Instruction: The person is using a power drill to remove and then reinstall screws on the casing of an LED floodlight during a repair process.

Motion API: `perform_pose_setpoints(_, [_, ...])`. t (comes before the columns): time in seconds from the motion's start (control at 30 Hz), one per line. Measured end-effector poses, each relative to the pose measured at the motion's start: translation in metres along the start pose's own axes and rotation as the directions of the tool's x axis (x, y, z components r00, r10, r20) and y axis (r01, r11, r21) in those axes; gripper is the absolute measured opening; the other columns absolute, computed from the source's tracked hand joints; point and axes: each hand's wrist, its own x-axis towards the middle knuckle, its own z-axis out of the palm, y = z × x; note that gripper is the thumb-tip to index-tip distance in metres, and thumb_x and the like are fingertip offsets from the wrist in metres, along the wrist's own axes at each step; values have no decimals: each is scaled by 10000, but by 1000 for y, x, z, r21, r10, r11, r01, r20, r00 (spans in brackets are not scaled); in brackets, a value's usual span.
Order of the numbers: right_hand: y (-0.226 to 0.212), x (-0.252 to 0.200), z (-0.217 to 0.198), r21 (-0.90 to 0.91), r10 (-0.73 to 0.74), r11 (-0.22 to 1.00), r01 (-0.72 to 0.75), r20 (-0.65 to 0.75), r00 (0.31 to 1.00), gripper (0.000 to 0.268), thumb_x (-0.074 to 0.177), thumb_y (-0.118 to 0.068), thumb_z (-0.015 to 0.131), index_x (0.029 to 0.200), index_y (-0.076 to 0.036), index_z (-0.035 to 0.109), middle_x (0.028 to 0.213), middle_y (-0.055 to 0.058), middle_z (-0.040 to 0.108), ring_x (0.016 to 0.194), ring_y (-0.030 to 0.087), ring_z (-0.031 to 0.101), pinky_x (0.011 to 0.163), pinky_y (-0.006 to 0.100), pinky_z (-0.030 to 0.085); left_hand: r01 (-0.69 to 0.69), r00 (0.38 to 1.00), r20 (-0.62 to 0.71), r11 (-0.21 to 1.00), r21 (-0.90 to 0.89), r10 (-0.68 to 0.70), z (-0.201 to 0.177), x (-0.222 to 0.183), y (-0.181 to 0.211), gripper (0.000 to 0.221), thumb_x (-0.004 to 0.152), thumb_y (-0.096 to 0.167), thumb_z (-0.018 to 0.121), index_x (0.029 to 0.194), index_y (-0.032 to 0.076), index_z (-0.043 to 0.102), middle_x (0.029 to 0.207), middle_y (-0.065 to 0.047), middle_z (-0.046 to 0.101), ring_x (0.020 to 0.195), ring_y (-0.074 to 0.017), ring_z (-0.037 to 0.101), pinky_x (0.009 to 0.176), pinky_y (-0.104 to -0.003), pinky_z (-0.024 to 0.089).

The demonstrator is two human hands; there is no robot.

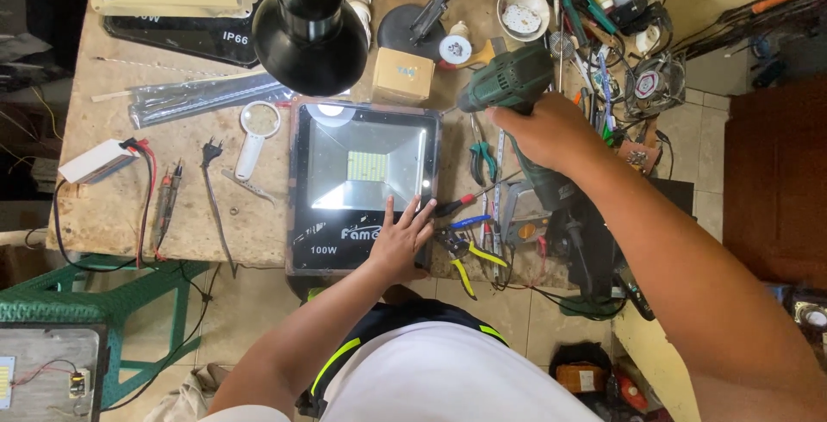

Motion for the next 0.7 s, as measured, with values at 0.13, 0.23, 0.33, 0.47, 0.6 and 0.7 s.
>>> perform_pose_setpoints(0.13, [0,-4,2,-35,-17,999,16,-25,1000,483,858,-511,573,650,-121,768,587,84,716,762,370,744,795,462,567,23,1000,10,1000,-19,-23,-3,0,4,990,629,683,803,1421,187,474,1705,-88,200,1576,-358,134,1193,-776,54])
perform_pose_setpoints(0.23, [-1,-12,-1,-2,-31,1000,31,-24,999,483,882,-481,563,682,-98,778,619,113,728,775,390,742,812,472,567,42,999,24,999,-29,-41,-3,1,6,990,636,672,807,1426,183,465,1709,-81,183,1575,-356,130,1188,-785,58])
perform_pose_setpoints(0.33, [5,-12,1,54,-53,997,55,-27,998,470,907,-470,576,709,-97,781,623,110,727,737,367,741,779,461,573,50,998,34,998,-40,-49,-4,0,5,995,633,668,809,1430,186,458,1714,-76,170,1576,-353,125,1185,-793,56])
perform_pose_setpoints(0.47, [12,-14,-1,156,-31,987,35,-33,999,433,937,-439,587,730,-115,785,627,94,726,678,284,749,741,421,577,54,998,39,998,-41,-52,-7,0,6,995,645,669,812,1440,190,452,1716,-78,168,1577,-356,124,1180,-795,51])
perform_pose_setpoints(0.6, [11,-38,-9,273,-81,958,87,-32,996,380,995,-368,603,878,-39,754,694,154,726,702,299,751,748,483,603,48,999,20,998,-42,-48,-1,0,6,1003,624,669,820,1430,193,458,1714,-72,170,1575,-353,130,1175,-805,52])
perform_pose_setpoints(0.7, [32,-49,-3,342,-134,927,152,-76,988,321,1030,-305,618,1006,-6,731,718,192,722,660,322,742,699,490,616,34,999,-17,999,-23,-34,-2,-3,5,974,644,627,831,1428,183,462,1714,-69,183,1571,-345,154,1178,-793,77])
